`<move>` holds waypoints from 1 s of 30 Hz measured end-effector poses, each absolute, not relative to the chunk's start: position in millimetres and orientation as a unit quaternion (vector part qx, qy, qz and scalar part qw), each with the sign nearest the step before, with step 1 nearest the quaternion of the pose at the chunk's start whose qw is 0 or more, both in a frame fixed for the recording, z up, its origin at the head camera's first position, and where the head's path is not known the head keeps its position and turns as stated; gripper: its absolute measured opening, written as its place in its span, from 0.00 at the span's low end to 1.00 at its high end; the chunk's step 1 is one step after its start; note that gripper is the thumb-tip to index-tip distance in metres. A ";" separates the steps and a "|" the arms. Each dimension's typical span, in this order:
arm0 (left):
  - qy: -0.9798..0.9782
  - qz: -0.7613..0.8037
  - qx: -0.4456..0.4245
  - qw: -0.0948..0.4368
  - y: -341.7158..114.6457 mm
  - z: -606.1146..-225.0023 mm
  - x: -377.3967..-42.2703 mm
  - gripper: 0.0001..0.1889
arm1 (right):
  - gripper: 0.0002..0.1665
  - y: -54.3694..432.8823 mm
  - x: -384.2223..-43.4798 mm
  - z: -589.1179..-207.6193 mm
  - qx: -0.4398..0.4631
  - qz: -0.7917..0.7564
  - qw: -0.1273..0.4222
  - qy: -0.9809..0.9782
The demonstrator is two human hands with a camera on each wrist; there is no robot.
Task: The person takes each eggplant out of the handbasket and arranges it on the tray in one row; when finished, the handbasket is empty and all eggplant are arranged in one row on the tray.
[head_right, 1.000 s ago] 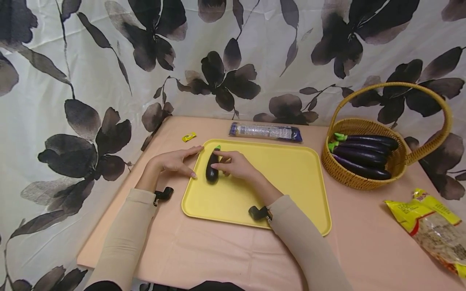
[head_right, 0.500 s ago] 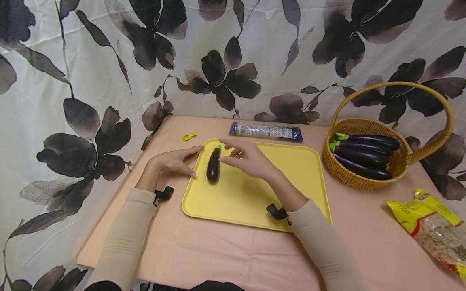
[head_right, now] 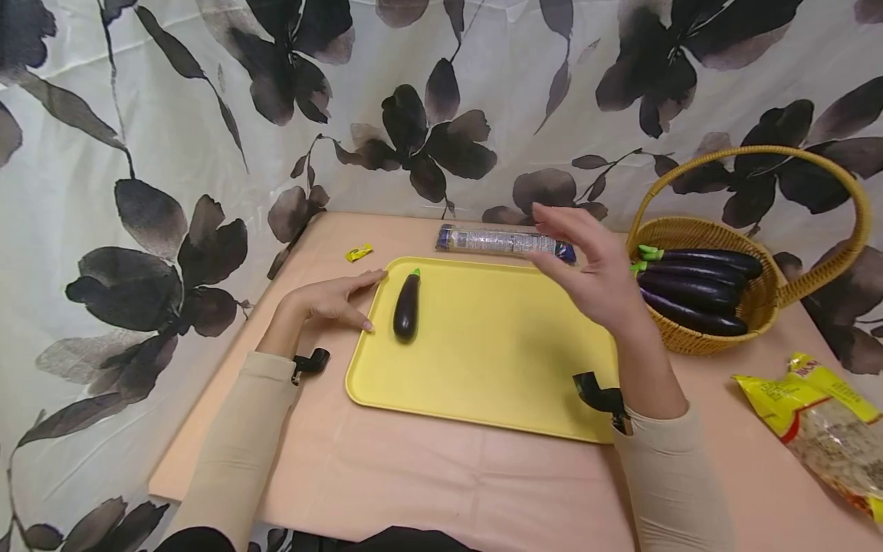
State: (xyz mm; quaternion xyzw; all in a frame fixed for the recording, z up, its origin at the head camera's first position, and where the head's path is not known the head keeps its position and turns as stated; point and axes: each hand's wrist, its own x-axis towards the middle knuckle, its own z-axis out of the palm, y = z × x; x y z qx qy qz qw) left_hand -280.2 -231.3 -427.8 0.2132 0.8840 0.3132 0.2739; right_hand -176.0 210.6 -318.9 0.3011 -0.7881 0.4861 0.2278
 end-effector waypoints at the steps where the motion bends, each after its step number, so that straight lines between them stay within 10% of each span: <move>1: 0.885 0.314 0.210 0.274 -231.5 -427.2 -280.4 0.66 | 0.37 217.9 -175.9 -317.4 0.290 0.486 0.241 -0.788; 30: 0.883 0.314 0.221 0.269 -231.6 -430.1 -282.4 0.67 | 0.32 349.2 -185.2 -343.6 0.040 0.401 0.272 -0.874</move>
